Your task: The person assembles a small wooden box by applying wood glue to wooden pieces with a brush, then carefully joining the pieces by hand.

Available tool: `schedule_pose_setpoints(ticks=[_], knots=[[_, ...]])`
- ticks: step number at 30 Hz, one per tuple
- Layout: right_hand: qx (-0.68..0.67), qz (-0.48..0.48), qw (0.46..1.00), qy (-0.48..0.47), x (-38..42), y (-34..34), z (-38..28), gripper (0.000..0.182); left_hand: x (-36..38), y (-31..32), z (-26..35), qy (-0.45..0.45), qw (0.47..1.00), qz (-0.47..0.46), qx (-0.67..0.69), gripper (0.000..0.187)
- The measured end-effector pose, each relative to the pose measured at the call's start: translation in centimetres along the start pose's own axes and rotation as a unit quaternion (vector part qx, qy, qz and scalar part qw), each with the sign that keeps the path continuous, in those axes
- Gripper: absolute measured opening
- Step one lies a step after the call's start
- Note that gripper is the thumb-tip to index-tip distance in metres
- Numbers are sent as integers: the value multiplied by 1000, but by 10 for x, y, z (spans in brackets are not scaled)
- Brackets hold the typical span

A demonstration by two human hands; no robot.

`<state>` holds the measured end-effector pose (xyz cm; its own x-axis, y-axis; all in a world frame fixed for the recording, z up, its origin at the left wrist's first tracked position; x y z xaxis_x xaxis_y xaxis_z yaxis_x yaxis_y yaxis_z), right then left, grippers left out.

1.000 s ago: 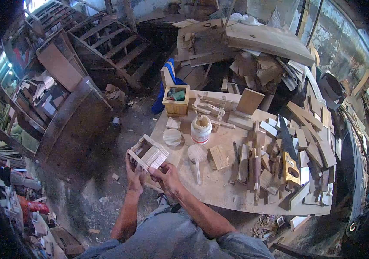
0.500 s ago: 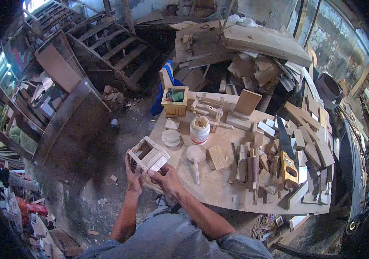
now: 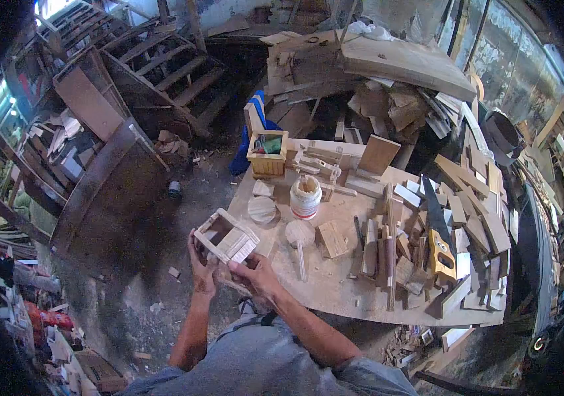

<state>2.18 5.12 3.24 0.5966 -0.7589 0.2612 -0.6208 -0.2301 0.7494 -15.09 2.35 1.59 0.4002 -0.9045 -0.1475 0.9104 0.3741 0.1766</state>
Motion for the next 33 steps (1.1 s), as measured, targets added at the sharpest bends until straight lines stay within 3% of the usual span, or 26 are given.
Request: schedule_pose_setpoints(ticks=[5, 8, 11, 14, 17, 20, 24, 27, 30, 33], knots=[[71, 43, 996, -20, 17, -3, -9, 40, 3, -4, -2, 70, 996, -10, -55, 125], [125, 85, 988, -13, 26, -15, -14, 46, 5, -9, -3, 107, 976, -23, -188, 127], [195, 102, 976, 9, 25, -26, -18, 52, 8, 0, -1, 66, 989, -30, -129, 125], [190, 101, 976, 24, 15, -45, -17, 52, 0, -13, -18, 122, 955, -48, -265, 118], [184, 105, 976, 47, 15, -43, -26, 55, 1, -8, -11, 87, 975, -48, -198, 107], [220, 95, 969, 57, 13, -44, -36, 58, -1, -11, -10, 125, 962, -38, -241, 93], [269, 113, 954, 69, 7, -50, -32, 63, -9, -19, -16, 91, 961, -25, -258, 79], [274, 105, 956, 23, 10, -50, -26, 67, -12, -23, -14, 61, 961, -32, -269, 75], [382, 156, 910, -31, 5, -64, -13, 72, -16, -30, -15, 42, 954, -33, -293, 74], [522, 205, 827, -41, 22, -25, -44, 79, -22, -37, -11, 0, 959, -57, -278, 75]])
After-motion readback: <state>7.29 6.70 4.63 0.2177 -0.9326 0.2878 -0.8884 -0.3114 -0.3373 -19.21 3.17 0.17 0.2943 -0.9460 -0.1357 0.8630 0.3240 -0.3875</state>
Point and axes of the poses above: each hand's wrist, its own x-axis away from the middle knuckle, its own y-axis out of the palm, z = x × y, the point moved 1 cm from there along -x, towards the middle knuckle, and after that the axes turned 5 degrees about -x, right-handed, at the moved point
